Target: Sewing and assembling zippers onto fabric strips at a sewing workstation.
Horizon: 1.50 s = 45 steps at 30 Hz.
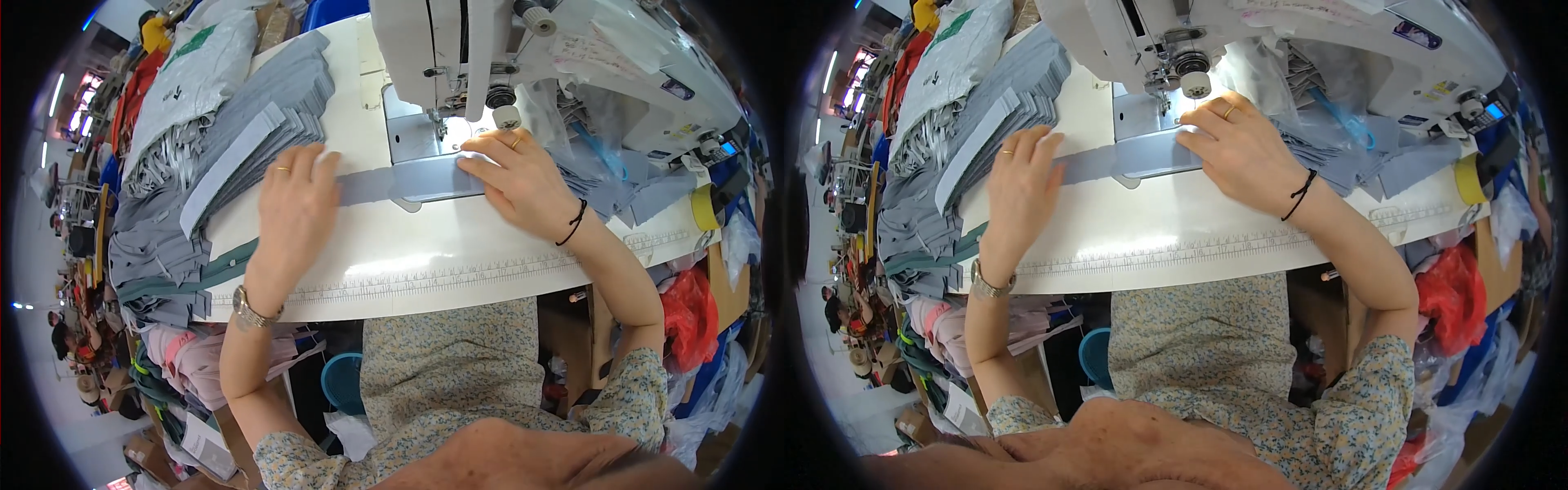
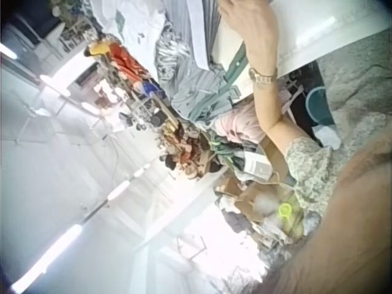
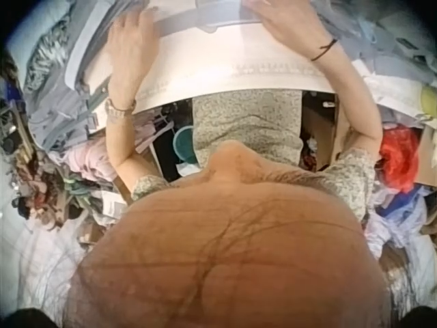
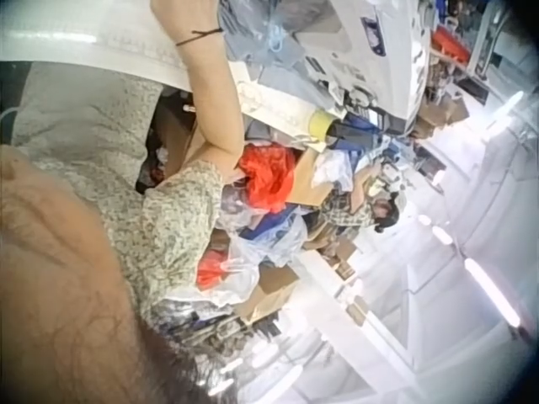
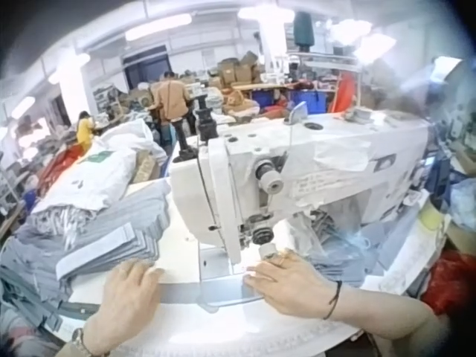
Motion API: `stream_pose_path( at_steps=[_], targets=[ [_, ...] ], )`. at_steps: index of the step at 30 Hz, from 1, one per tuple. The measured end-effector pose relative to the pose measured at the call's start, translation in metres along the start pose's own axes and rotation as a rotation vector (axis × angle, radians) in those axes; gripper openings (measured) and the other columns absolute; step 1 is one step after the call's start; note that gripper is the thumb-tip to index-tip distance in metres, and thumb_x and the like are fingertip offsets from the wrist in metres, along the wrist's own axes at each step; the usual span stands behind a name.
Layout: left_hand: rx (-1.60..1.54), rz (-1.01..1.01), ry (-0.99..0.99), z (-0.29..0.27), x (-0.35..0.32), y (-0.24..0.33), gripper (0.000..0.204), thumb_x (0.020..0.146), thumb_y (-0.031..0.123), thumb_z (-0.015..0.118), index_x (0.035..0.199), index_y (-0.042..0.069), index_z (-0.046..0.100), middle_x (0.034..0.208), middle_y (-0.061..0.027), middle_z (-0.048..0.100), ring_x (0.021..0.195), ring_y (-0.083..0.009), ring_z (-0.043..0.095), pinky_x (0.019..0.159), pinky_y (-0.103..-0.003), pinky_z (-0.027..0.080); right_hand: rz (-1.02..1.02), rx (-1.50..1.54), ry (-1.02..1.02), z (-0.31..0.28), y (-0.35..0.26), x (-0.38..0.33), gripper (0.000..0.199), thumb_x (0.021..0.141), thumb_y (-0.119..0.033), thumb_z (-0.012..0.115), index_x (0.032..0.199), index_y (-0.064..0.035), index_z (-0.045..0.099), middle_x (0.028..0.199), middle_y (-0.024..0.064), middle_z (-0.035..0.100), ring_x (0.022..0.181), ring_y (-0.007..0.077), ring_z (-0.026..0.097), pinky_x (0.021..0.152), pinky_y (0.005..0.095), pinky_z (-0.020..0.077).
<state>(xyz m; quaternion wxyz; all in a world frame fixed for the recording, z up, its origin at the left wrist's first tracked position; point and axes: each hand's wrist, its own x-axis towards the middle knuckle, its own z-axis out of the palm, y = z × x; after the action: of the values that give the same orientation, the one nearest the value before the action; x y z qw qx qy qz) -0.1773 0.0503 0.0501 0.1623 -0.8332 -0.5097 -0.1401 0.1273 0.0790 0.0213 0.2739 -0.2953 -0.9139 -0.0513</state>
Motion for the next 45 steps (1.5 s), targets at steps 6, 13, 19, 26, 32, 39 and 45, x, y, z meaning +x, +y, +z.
stream_pose_path(
  at_steps=[6, 13, 19, 26, 32, 39, 45],
  targets=[
    [-0.156, 0.435, 0.062, 0.017, 0.016, 0.055, 0.035, 0.083, 0.012, 0.07, 0.115, 0.0, 0.061, 0.122, -0.0131, 0.062, 0.114, -0.0298, 0.059, 0.098, -0.044, 0.048, -0.009, -0.006, 0.024, -0.002, 0.003, -0.006, 0.025, 0.073, -0.003, 0.069, 0.098, -0.0064, 0.069, 0.099, 0.0046, 0.063, 0.101, 0.0235, 0.059, 0.094, 0.0386, 0.0476],
    [-0.371, 0.318, 0.016, 0.038, 0.018, 0.06, 0.041, 0.084, 0.013, 0.07, 0.121, -0.002, 0.061, 0.13, -0.0163, 0.059, 0.12, -0.0339, 0.056, 0.101, -0.046, 0.046, -0.208, 0.031, 0.173, 0.012, -0.011, -0.002, 0.023, 0.077, -0.011, 0.066, 0.098, -0.0039, 0.068, 0.093, 0.0064, 0.062, 0.087, 0.0236, 0.061, 0.09, 0.0384, 0.0514],
    [-0.419, 0.251, 0.079, 0.037, 0.019, 0.066, 0.039, 0.082, 0.006, 0.07, 0.119, -0.001, 0.062, 0.128, -0.0187, 0.059, 0.117, -0.0391, 0.056, 0.099, -0.046, 0.047, -0.298, -0.03, -0.025, -0.024, -0.051, -0.047, 0.025, 0.081, -0.015, 0.061, 0.102, -0.0032, 0.068, 0.101, 0.0065, 0.065, 0.093, 0.0214, 0.063, 0.1, 0.0417, 0.0498],
    [-0.434, 0.555, 0.154, 0.032, 0.038, 0.09, 0.03, 0.073, 0.004, 0.068, 0.103, 0.0, 0.066, 0.104, -0.0119, 0.063, 0.096, -0.0281, 0.059, 0.086, -0.04, 0.05, 0.206, -0.247, 0.076, -0.066, 0.011, -0.096, 0.025, 0.079, -0.008, 0.07, 0.103, -0.0038, 0.068, 0.106, 0.0077, 0.066, 0.098, 0.0262, 0.063, 0.1, 0.0479, 0.047],
    [-0.326, 0.64, 0.253, 0.043, 0.095, 0.139, 0.025, 0.075, 0.008, 0.064, 0.098, 0.002, 0.067, 0.086, -0.006, 0.055, 0.085, -0.0237, 0.056, 0.075, -0.035, 0.049, 0.298, -0.251, 0.105, -0.057, 0.028, -0.089, 0.022, 0.085, -0.013, 0.068, 0.105, -0.0037, 0.069, 0.117, 0.0065, 0.066, 0.113, 0.0251, 0.058, 0.109, 0.0483, 0.0383],
    [-0.123, 0.705, 0.297, 0.059, 0.119, 0.158, 0.019, 0.076, 0.012, 0.064, 0.093, 0.003, 0.066, 0.085, -0.005, 0.053, 0.085, -0.023, 0.055, 0.072, -0.033, 0.049, 0.298, -0.226, 0.13, -0.052, 0.029, -0.095, 0.024, 0.083, -0.014, 0.069, 0.104, -0.0032, 0.069, 0.122, 0.0071, 0.064, 0.116, 0.0245, 0.057, 0.11, 0.0502, 0.0361],
    [-0.371, 0.55, 0.271, 0.05, 0.098, 0.145, 0.012, 0.071, 0.008, 0.072, 0.082, 0.007, 0.068, 0.086, -0.0036, 0.06, 0.084, -0.022, 0.058, 0.067, -0.033, 0.05, 0.304, -0.192, 0.12, -0.05, 0.029, -0.095, 0.023, 0.083, -0.014, 0.07, 0.103, -0.0037, 0.069, 0.123, 0.0068, 0.063, 0.117, 0.0254, 0.056, 0.11, 0.05, 0.0353]
  ],
)
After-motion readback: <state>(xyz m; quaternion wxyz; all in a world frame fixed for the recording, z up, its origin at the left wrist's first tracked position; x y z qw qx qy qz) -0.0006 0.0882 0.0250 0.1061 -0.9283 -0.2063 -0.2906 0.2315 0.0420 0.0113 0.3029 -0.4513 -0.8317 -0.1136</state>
